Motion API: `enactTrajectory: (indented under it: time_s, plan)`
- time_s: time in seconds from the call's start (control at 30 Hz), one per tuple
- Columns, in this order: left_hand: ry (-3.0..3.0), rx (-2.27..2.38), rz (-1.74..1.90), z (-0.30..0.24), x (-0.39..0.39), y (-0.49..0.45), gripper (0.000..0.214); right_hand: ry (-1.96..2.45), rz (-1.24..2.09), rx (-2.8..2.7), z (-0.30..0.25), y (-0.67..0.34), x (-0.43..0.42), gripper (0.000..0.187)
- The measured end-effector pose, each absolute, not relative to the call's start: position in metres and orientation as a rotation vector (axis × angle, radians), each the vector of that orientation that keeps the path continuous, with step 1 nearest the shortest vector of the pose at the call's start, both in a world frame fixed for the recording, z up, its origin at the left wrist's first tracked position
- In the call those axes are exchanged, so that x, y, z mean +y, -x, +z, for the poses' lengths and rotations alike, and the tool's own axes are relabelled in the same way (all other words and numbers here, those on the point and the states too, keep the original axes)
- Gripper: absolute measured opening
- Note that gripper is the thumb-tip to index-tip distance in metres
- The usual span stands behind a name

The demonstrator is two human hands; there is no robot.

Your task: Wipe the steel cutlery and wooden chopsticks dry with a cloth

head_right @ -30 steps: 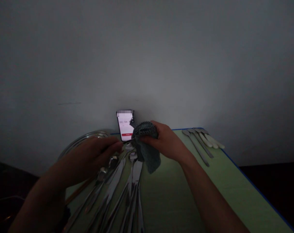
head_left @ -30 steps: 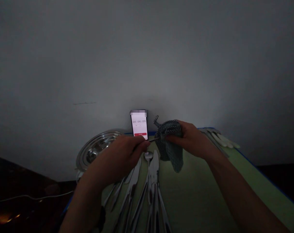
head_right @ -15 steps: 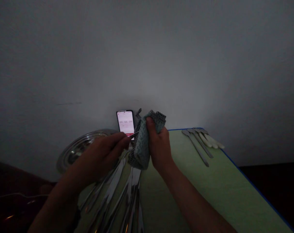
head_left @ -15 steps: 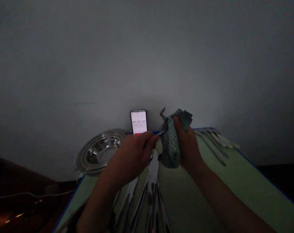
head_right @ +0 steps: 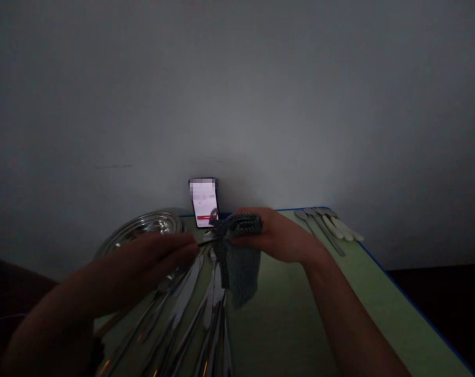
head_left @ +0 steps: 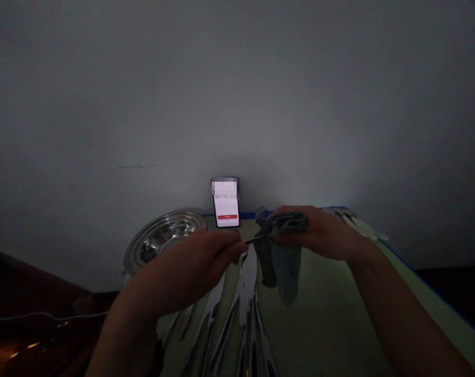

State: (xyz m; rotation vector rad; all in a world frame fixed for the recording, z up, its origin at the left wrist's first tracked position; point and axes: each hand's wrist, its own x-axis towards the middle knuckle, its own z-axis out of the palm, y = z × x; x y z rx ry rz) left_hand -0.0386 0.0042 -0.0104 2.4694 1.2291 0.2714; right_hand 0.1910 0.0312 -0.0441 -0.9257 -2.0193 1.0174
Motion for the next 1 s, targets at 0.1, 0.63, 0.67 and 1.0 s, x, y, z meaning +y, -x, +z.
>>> enactTrajectory:
  time_s: [0.1, 0.63, 0.67, 1.0]
  plan:
    - [-2.471, 1.233, 0.186, -0.012, 0.002, 0.044, 0.036, 0.873, 0.993, -2.182, -0.039, -0.191, 0.027, 0.019]
    - [-2.343, 1.087, 0.463, -0.016, 0.018, 0.033, 0.034, 1.042, 0.658, -1.894, -0.042, -0.183, 0.028, 0.022]
    - [-2.330, 1.083, 0.503, -0.018, 0.018, 0.029, 0.033, 1.065, 0.688, -1.768, -0.044, -0.180, 0.029, 0.026]
    - [-2.252, 1.197, 0.623, -0.040, 0.024, -0.002, 0.040, 1.260, 0.871, -1.196, -0.055, -0.158, 0.037, 0.041]
